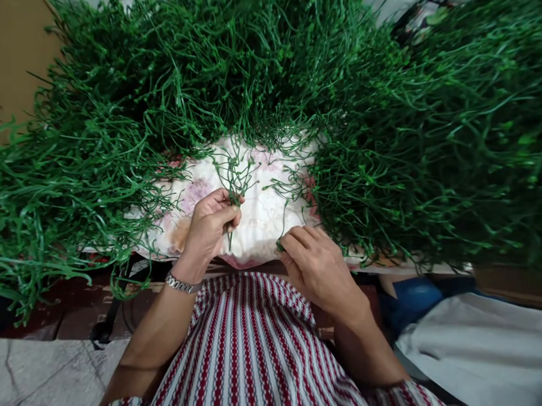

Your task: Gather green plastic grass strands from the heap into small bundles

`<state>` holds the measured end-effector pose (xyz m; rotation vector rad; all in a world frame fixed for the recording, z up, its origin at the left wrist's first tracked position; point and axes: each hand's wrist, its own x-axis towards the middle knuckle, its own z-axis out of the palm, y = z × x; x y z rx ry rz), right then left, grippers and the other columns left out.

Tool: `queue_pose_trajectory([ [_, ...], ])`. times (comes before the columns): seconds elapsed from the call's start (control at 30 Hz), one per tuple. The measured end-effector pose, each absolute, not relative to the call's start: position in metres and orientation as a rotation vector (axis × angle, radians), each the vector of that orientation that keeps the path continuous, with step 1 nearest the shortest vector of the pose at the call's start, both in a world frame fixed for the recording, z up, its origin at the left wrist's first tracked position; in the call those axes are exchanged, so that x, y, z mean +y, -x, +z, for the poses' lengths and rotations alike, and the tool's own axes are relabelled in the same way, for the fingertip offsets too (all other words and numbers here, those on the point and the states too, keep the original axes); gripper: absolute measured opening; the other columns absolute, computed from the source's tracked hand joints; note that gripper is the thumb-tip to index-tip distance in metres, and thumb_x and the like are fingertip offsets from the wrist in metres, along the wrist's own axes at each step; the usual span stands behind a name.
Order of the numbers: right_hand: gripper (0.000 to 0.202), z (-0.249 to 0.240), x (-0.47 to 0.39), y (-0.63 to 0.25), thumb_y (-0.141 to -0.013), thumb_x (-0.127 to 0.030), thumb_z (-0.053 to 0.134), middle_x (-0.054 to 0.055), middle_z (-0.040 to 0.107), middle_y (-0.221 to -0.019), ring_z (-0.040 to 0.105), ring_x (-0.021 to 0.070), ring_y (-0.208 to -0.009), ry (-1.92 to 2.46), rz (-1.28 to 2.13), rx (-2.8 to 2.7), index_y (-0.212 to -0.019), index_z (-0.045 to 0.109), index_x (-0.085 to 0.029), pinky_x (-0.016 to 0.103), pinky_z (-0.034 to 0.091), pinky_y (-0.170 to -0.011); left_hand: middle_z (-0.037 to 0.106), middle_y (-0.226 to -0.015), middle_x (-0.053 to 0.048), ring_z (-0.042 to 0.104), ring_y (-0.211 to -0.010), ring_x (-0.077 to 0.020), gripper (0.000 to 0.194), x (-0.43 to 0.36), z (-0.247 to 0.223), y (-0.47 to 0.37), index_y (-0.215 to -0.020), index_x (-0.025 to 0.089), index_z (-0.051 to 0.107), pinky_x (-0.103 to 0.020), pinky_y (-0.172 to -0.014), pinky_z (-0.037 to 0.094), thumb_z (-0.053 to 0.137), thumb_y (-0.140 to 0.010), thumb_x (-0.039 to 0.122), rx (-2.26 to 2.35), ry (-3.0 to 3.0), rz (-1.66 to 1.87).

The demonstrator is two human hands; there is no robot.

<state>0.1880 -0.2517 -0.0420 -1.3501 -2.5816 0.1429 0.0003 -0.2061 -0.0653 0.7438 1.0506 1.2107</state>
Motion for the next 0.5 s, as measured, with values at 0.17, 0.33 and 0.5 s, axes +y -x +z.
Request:
queue_pose_trajectory([
  [0.17, 0.013, -0.041, -0.249, -0.19, -0.088, -0.016, 0.041, 0.007, 0.054, -0.077, 0.047, 0.0201, -0.076, 1.491, -0.058, -2.527, -0.084, 0.053, -0.014, 0.032, 0.039, -0.073, 0.046, -0.046, 0.006, 0.037, -0.04, -0.0045, 0.021, -0.216, -0.063, 0.002, -0.079, 0.015, 0.056, -0.016, -0.038, 0.018, 0.056, -0.059, 0.008, 1.117, -0.795, 1.266],
  [0.33, 0.013, -0.041, -0.246, -0.183, -0.086, -0.015, 0.041, 0.008, 0.055, -0.079, 0.047, 0.0208, -0.076, 1.45, -0.056, -2.563, -0.083, 0.054, -0.015, 0.035, 0.039, -0.071, 0.045, -0.053, 0.006, 0.032, -0.042, -0.0033, 0.023, -0.222, -0.069, 0.003, -0.082, 0.016, 0.054, -0.017, -0.041, 0.017, 0.055, -0.06, 0.008, 1.124, -0.805, 1.269],
  [0.5, 0.009, -0.016, -0.248, -0.199, -0.085, -0.014, 0.044, 0.007, 0.055, -0.079, 0.047, 0.0202, -0.076, 1.315, -0.028, -2.438, -0.081, 0.053, -0.015, 0.036, 0.04, -0.07, 0.042, -0.05, 0.008, 0.031, -0.042, -0.0044, 0.028, -0.226, -0.07, 0.004, -0.09, 0.018, 0.052, -0.016, -0.041, 0.019, 0.057, -0.063, 0.012, 1.143, -0.778, 1.267],
])
